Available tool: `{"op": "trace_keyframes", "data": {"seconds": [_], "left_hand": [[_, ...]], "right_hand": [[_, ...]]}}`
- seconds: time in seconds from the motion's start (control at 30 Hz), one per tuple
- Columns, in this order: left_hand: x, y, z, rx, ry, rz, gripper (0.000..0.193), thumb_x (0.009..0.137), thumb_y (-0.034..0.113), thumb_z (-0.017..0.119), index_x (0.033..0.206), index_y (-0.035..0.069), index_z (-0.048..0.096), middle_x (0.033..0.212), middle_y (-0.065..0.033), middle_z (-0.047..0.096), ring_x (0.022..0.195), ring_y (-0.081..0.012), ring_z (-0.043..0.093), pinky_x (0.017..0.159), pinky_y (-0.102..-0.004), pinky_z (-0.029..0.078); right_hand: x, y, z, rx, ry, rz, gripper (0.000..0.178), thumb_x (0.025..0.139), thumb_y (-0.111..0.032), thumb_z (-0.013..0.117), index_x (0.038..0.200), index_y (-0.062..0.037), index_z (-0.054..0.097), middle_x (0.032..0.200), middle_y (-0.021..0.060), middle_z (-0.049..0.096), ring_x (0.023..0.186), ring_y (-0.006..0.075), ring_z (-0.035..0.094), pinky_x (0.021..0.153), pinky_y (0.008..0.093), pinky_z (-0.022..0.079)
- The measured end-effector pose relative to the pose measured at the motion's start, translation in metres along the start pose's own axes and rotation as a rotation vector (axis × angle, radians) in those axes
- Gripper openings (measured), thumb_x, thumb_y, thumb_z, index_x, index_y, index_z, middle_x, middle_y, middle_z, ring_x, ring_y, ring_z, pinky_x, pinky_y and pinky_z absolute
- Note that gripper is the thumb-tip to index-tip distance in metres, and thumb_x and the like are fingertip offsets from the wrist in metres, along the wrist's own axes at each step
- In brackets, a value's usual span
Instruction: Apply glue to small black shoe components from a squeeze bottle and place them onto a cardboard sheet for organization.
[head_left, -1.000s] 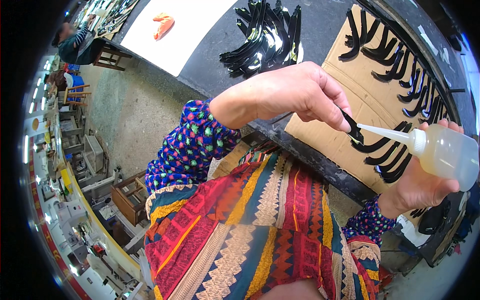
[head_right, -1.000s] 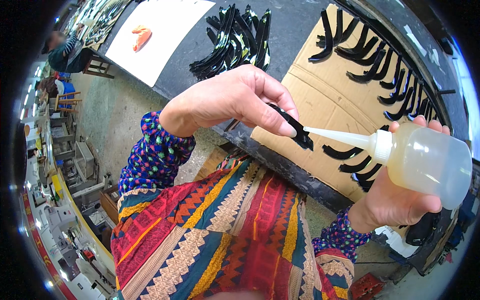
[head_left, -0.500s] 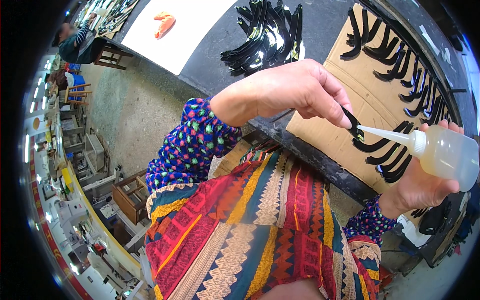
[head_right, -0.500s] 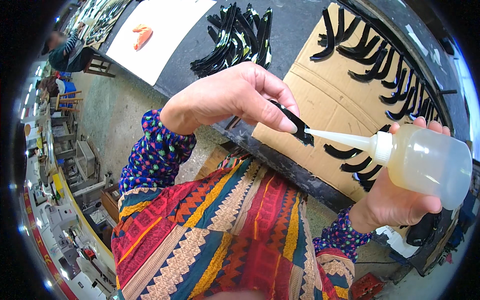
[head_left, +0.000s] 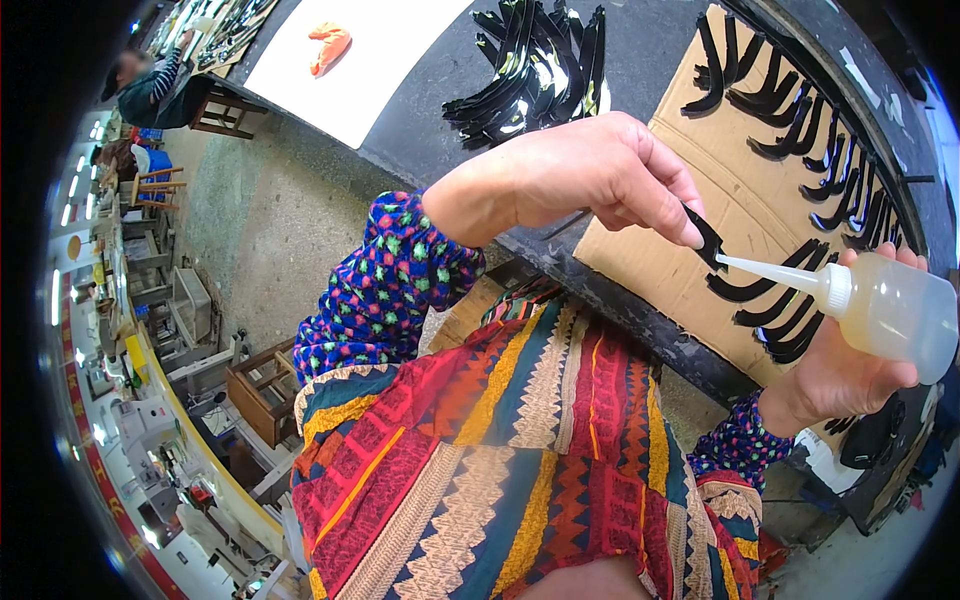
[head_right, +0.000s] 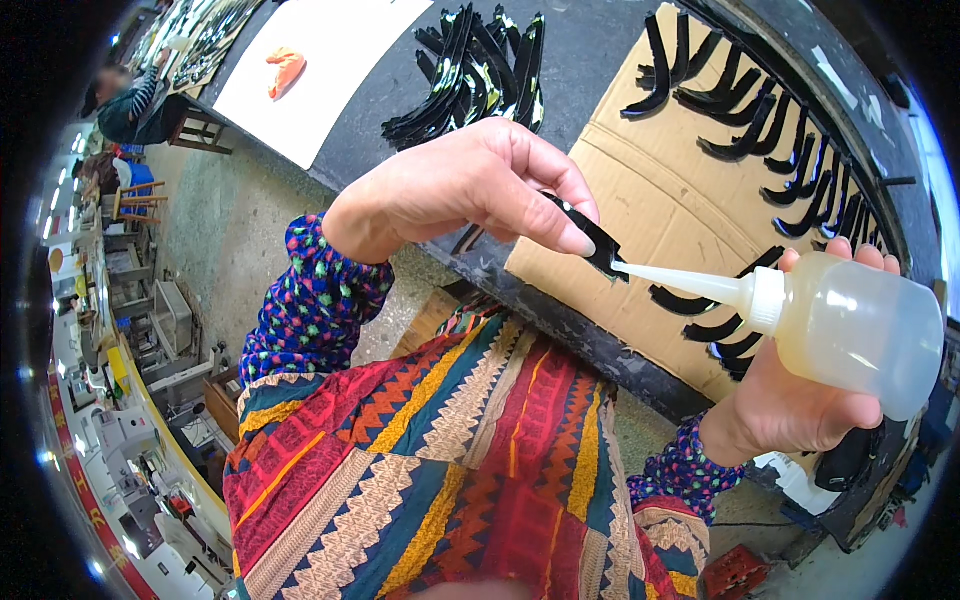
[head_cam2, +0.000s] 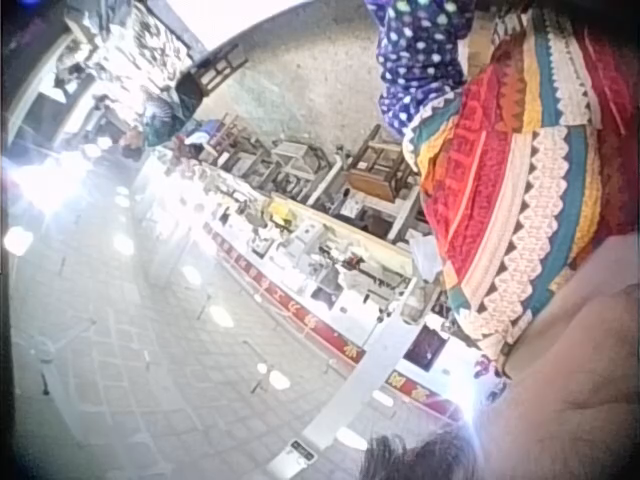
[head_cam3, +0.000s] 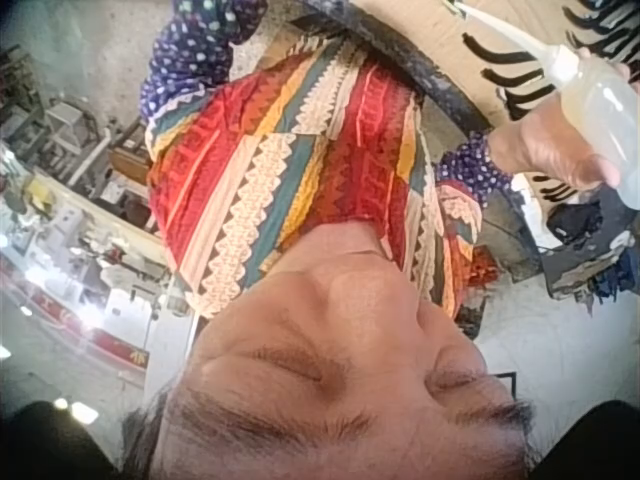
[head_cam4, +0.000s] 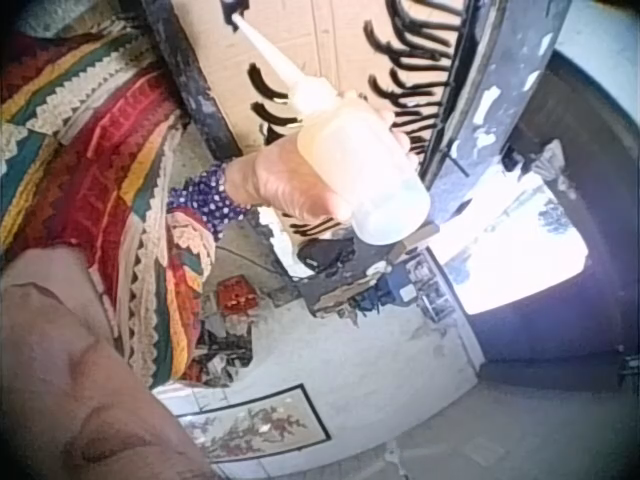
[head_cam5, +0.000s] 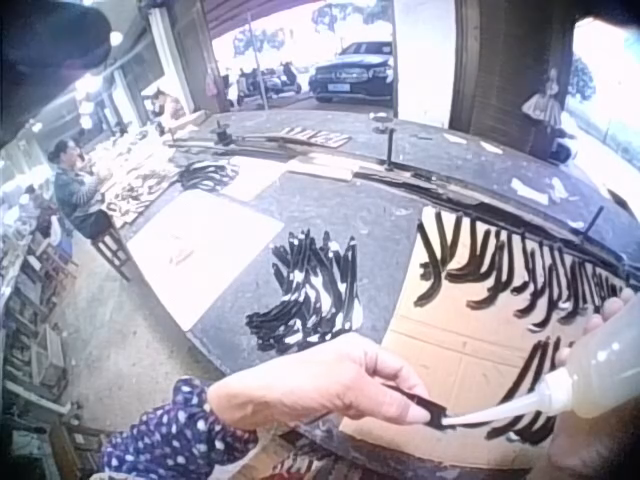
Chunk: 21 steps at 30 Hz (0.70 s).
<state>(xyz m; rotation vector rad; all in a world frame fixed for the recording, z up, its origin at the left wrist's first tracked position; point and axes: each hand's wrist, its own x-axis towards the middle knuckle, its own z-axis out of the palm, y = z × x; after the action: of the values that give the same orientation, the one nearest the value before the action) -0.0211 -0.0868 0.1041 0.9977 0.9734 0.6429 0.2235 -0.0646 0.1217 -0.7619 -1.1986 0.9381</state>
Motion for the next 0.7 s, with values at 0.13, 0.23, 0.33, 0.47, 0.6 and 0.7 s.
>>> {"op": "trace_keyframes", "data": {"seconds": [0.13, 0.23, 0.33, 0.47, 0.6, 0.7], "left_hand": [[0.0, -0.001, -0.001, -0.033, -0.012, 0.009, 0.016, 0.069, 0.016, 0.07, 0.078, 0.005, 0.064, 0.059, 0.008, 0.046, 0.05, -0.0009, 0.033, 0.045, -0.0172, 0.023], [0.001, -0.001, -0.001, -0.04, -0.003, 0.008, 0.015, 0.069, 0.015, 0.07, 0.077, 0.005, 0.063, 0.058, 0.0079, 0.046, 0.049, -0.0009, 0.033, 0.045, -0.017, 0.022], [0.002, -0.002, -0.003, -0.06, -0.005, 0.009, 0.015, 0.068, 0.015, 0.07, 0.077, 0.005, 0.063, 0.058, 0.0076, 0.046, 0.049, -0.0011, 0.033, 0.045, -0.017, 0.023], [0.003, -0.002, -0.005, -0.056, -0.002, 0.007, 0.014, 0.068, 0.014, 0.07, 0.077, 0.005, 0.063, 0.058, 0.0072, 0.047, 0.049, -0.0012, 0.033, 0.044, -0.0172, 0.023], [0.002, -0.003, -0.005, -0.08, -0.024, -0.008, 0.014, 0.068, 0.014, 0.07, 0.077, 0.005, 0.064, 0.058, 0.0072, 0.047, 0.049, -0.001, 0.034, 0.044, -0.0173, 0.023], [0.005, -0.006, -0.005, -0.056, -0.043, 0.016, 0.015, 0.069, 0.014, 0.07, 0.078, 0.005, 0.064, 0.059, 0.0074, 0.048, 0.051, -0.0005, 0.035, 0.045, -0.0164, 0.024]], "right_hand": [[0.0, 0.001, -0.006, 0.018, -0.019, 0.015, 0.095, 0.06, -0.059, 0.066, 0.126, -0.0004, 0.032, 0.123, 0.016, 0.04, 0.113, 0.031, 0.041, 0.086, 0.0491, 0.041], [-0.001, 0.003, -0.014, 0.171, -0.07, 0.043, 0.091, 0.062, -0.048, 0.071, 0.126, 0.002, 0.03, 0.125, 0.0159, 0.04, 0.116, 0.0306, 0.041, 0.095, 0.0508, 0.032], [-0.003, 0.003, -0.015, 0.195, -0.071, 0.07, 0.092, 0.062, -0.048, 0.071, 0.127, 0.0024, 0.029, 0.125, 0.016, 0.04, 0.115, 0.0303, 0.041, 0.095, 0.0503, 0.032], [-0.002, 0.001, -0.016, 0.156, -0.067, 0.092, 0.094, 0.061, -0.053, 0.069, 0.126, 0.0016, 0.029, 0.124, 0.0157, 0.04, 0.115, 0.0303, 0.041, 0.092, 0.0496, 0.036], [0.0, 0.001, -0.006, 0.078, -0.004, 0.025, 0.094, 0.061, -0.058, 0.066, 0.126, 0.0011, 0.031, 0.123, 0.0158, 0.041, 0.114, 0.0305, 0.04, 0.09, 0.0491, 0.038], [0.003, 0.002, 0.001, 0.045, 0.006, 0.004, 0.092, 0.062, -0.059, 0.065, 0.124, 0.0011, 0.033, 0.122, 0.0159, 0.041, 0.114, 0.0308, 0.041, 0.089, 0.0493, 0.038]]}}
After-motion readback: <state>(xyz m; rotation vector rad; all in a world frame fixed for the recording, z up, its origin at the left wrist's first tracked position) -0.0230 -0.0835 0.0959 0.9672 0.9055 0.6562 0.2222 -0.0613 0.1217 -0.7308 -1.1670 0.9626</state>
